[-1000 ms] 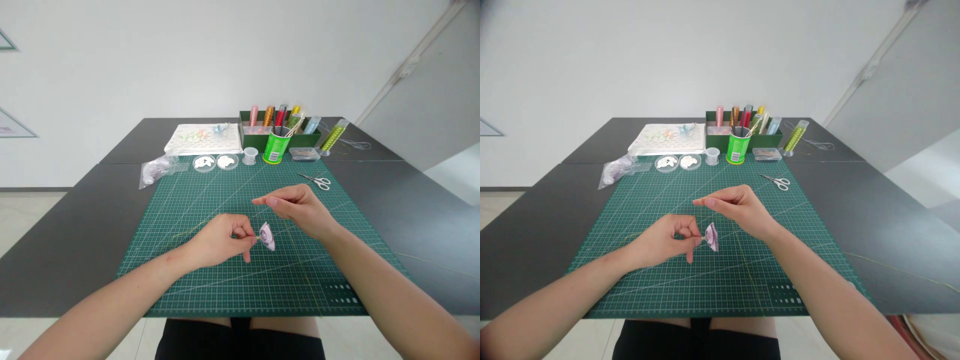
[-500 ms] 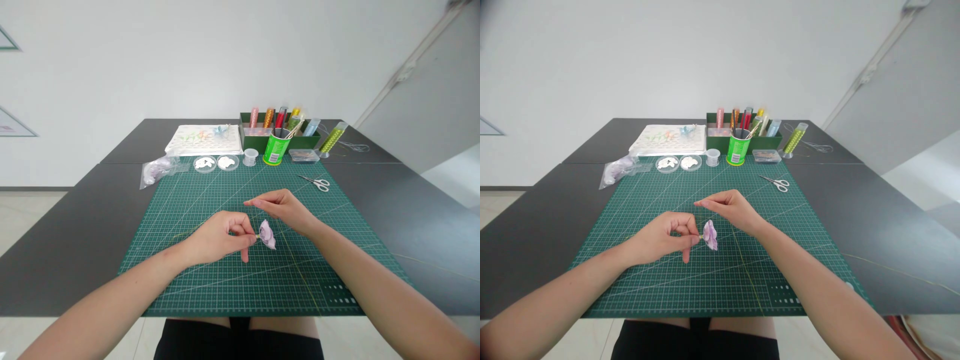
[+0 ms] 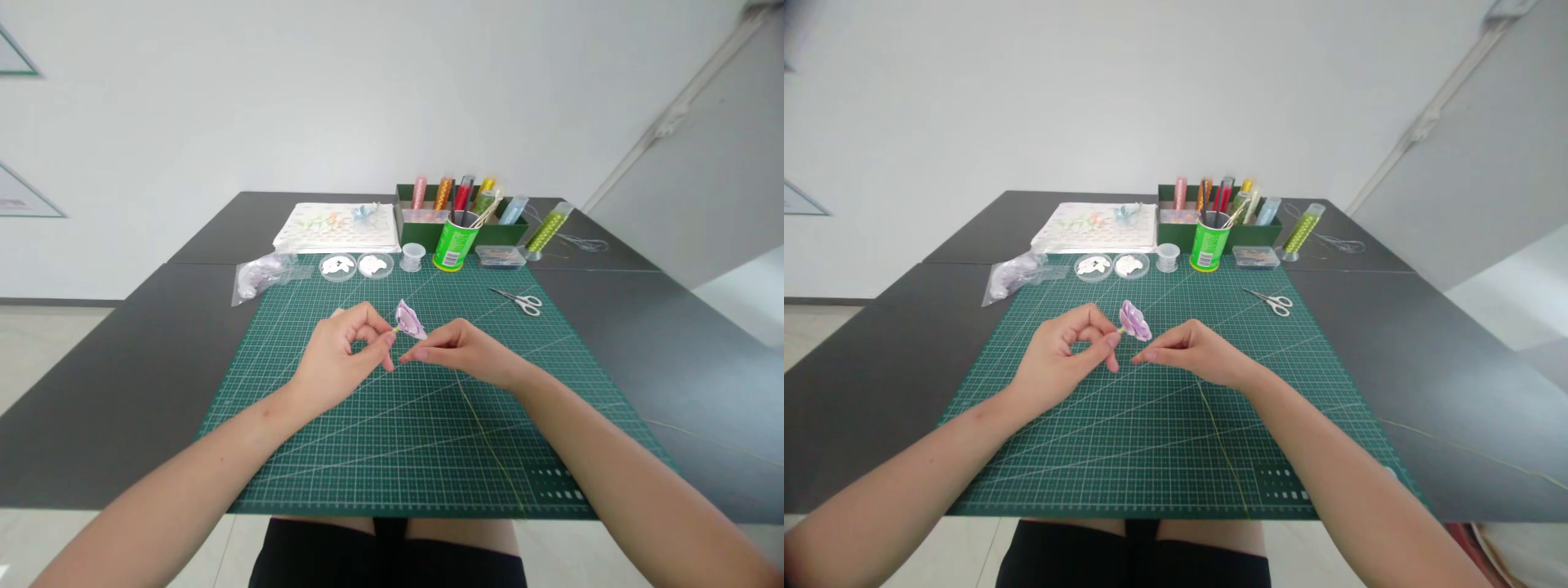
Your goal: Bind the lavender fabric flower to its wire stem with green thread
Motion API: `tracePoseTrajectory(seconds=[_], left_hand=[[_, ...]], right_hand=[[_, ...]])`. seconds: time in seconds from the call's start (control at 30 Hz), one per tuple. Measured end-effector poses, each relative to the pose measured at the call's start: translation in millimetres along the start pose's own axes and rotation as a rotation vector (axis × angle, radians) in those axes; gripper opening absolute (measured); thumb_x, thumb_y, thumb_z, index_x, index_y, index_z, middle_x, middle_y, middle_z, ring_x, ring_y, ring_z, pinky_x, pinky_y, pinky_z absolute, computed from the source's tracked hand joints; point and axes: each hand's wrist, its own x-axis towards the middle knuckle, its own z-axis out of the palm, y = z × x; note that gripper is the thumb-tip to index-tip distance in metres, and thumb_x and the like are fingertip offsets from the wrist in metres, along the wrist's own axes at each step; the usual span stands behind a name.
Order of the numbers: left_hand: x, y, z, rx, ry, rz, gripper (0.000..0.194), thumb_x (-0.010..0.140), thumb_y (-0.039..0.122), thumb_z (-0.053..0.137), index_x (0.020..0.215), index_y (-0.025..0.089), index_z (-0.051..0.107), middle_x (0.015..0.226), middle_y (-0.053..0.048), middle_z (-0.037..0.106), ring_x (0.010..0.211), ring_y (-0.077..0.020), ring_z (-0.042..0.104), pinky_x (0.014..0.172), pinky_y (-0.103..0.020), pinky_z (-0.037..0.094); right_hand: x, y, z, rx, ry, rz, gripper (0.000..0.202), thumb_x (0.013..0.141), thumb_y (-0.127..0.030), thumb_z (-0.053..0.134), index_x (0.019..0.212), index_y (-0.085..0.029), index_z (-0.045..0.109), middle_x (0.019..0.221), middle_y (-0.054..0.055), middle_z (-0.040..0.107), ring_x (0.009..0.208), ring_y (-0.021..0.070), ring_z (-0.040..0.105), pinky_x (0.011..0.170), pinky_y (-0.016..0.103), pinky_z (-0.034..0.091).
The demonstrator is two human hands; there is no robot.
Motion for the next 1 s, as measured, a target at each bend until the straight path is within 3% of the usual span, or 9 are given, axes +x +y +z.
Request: tracePoseTrajectory(seconds=[0.23,0.43,0.6,0.77,1.0], left_hand=[[1.1,-8.2,4.2,0.227,0.114,0.061,0.011,0.096,0.03,0.06,0.086,0.024,0.062,0.066,0.008,0.077,0.069,-0.0179,0.069,0.087,-0.037,0.042],[-2.5,-10.8,9.6,0.378,0.119,0.119,0.014,0.1,0.034,0.058,0.108,0.026,0.067,0.075,0.007,0.081,0.07,-0.0186,0.07,0.087,-0.038,0.04],[-2.5,-5.2,8.3,0.246,0.12,0.0,0.015,0.096,0.037,0.06,0.098,0.026,0.07,0.07,0.005,0.08,0.077,-0.0225,0.072,0.087,-0.039,0.044],[-0.9,-3.1,4.1,0.039,0.13,-0.071,0.013,0.093,0.035,0.063,0.093,0.024,0.07,0.063,0.005,0.077,0.073,-0.021,0.074,0.097,-0.041,0.047],[0.5,-0.5,3.1,-0.12,0.144,-0.079,0.012,0.091,0.033,0.065,0.091,0.021,0.069,0.06,0.005,0.075,0.064,-0.0175,0.074,0.092,-0.036,0.052]], right_hand=[[-7.9,-11.8,-0.6,0.073,-0.033,-0.041,0.042,0.09,-0.054,0.07,0.104,-0.017,0.085,0.053,-0.005,0.037,0.055,0.0092,0.026,0.051,0.026,0.019],[-10.7,-19.5,3.5,0.111,-0.05,-0.087,0.04,0.093,-0.051,0.068,0.106,-0.015,0.083,0.052,-0.006,0.034,0.052,0.0077,0.024,0.048,0.025,0.017],[-10.5,-20.2,4.3,0.115,-0.055,-0.091,0.038,0.093,-0.048,0.069,0.104,-0.016,0.083,0.054,-0.005,0.04,0.052,0.0075,0.025,0.048,0.025,0.017],[-9.1,-16.1,4.9,0.163,-0.068,-0.079,0.044,0.097,-0.052,0.063,0.105,-0.013,0.081,0.051,-0.009,0.029,0.049,0.0073,0.021,0.046,0.025,0.015],[3.3,-0.8,12.4,0.584,0.104,0.08,0.043,0.099,-0.054,0.053,0.098,-0.015,0.072,0.049,-0.011,0.029,0.043,0.0078,0.016,0.043,0.024,0.015]])
